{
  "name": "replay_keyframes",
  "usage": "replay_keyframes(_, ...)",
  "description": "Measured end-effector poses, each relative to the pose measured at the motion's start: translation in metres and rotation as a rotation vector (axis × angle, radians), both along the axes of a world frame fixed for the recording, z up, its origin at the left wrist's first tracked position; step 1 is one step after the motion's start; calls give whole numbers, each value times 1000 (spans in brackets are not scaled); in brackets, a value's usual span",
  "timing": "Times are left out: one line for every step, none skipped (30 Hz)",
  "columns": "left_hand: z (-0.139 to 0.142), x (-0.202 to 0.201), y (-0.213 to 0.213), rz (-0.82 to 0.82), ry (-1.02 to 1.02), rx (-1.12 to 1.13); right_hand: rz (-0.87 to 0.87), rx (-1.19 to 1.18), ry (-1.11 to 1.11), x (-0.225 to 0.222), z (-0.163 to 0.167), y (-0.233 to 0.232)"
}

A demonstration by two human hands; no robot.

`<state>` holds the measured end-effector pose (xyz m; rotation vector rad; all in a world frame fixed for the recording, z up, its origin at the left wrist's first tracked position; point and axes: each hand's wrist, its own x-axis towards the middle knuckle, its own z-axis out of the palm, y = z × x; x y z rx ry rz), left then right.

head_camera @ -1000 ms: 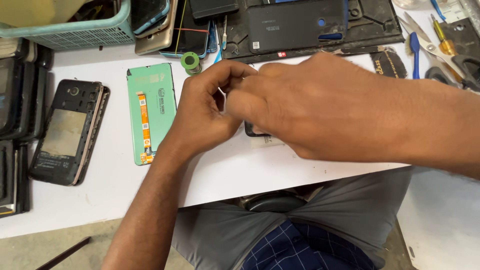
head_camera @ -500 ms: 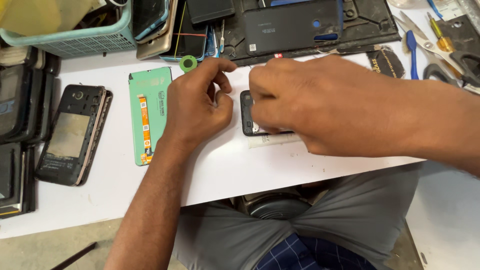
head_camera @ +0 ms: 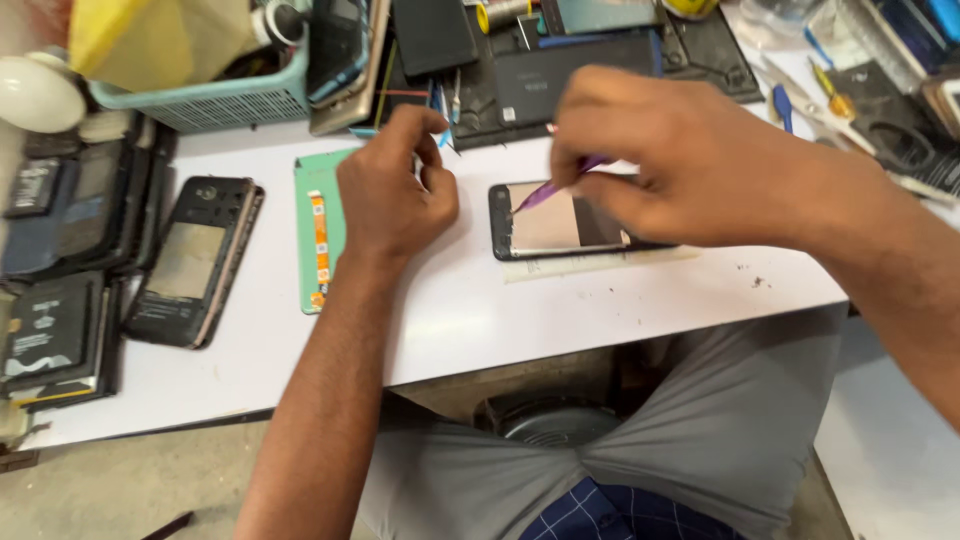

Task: The person uses a small screwdriver to remove screws from the back of a smartphone. They then use a prying tool to separate the back cover from the phone's frame. The person continues to pry around the edges and eventually removes the back cover, exposing the internal components.

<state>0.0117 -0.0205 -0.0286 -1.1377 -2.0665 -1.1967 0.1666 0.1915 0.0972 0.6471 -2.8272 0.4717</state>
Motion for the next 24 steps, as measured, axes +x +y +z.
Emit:
replay_keyframes(2, 0, -1, -13, -30, -20, -50, -33, 36, 0, -4, 7)
replay_keyframes(3, 3, -1, -27, -64, -42, -98, -69, 67, 0, -10, 15)
replay_keyframes(4, 6, -2, -42, -103, -67, -142, -130, 111, -2, -19, 22)
replay_keyframes(5, 9, -3, -75, -120, -74, -187, -191, 152, -4, -30, 29)
replay_keyframes(7, 11, -3, -107, -136, -79, -230, -252, 193, -8, -42, 35)
replay_keyframes(10, 13, -3, -138, -150, -85, -274, -302, 183, -12, -54, 40)
replay_keyframes(14, 14, -3, -158, -173, -93, -318, -353, 178, -18, -66, 45)
replay_keyframes(18, 15, -2, -179, -196, -100, -362, -404, 171, -23, -74, 50)
replay_keyframes(22, 18, -1, -200, -223, -110, -355, -363, 184, -26, -82, 55)
replay_keyframes(26, 20, 0, -218, -227, -124, -350, -324, 197, -29, -88, 58)
replay_keyframes(30, 22, 2, -240, -232, -141, -348, -287, 209, -30, -93, 61)
replay_keyframes(33, 24, 4, -262, -238, -157, -357, -266, 173, -31, -96, 63)
replay_keyframes(35, 25, 7, -288, -231, -197, -365, -245, 136, -33, -99, 63)
replay_keyframes(37, 26, 10, -314, -223, -237, -374, -225, 102, -35, -102, 64)
replay_keyframes(38, 27, 13, -342, -218, -278, -360, -190, 107, -37, -104, 65)
replay_keyframes(38, 28, 17, -353, -232, -308, -343, -154, 109, -37, -104, 67)
replay_keyframes(39, 28, 21, -364, -245, -342, -325, -123, 111, -39, -103, 68)
replay_keyframes(40, 28, 22, -374, -264, -379, -309, -105, 147, -40, -101, 69)
replay_keyframes(41, 30, 24, -279, -236, -372, -296, -87, 179, -39, -98, 71)
replay_keyframes(42, 31, 25, -190, -207, -364, -287, -65, 210, -36, -93, 74)
replay_keyframes(43, 33, 27, -103, -177, -354, -365, -137, 207, -29, -88, 74)
replay_keyframes(46, 38, 26, -1, -414, -354, -446, -207, 204, -18, -82, 72)
replay_keyframes(49, 43, 24, 102, -646, -356, -572, -275, 77, -8, -75, 71)
replay_keyframes(52, 48, 21, 207, -878, -358, -696, -340, -54, 3, -69, 70)
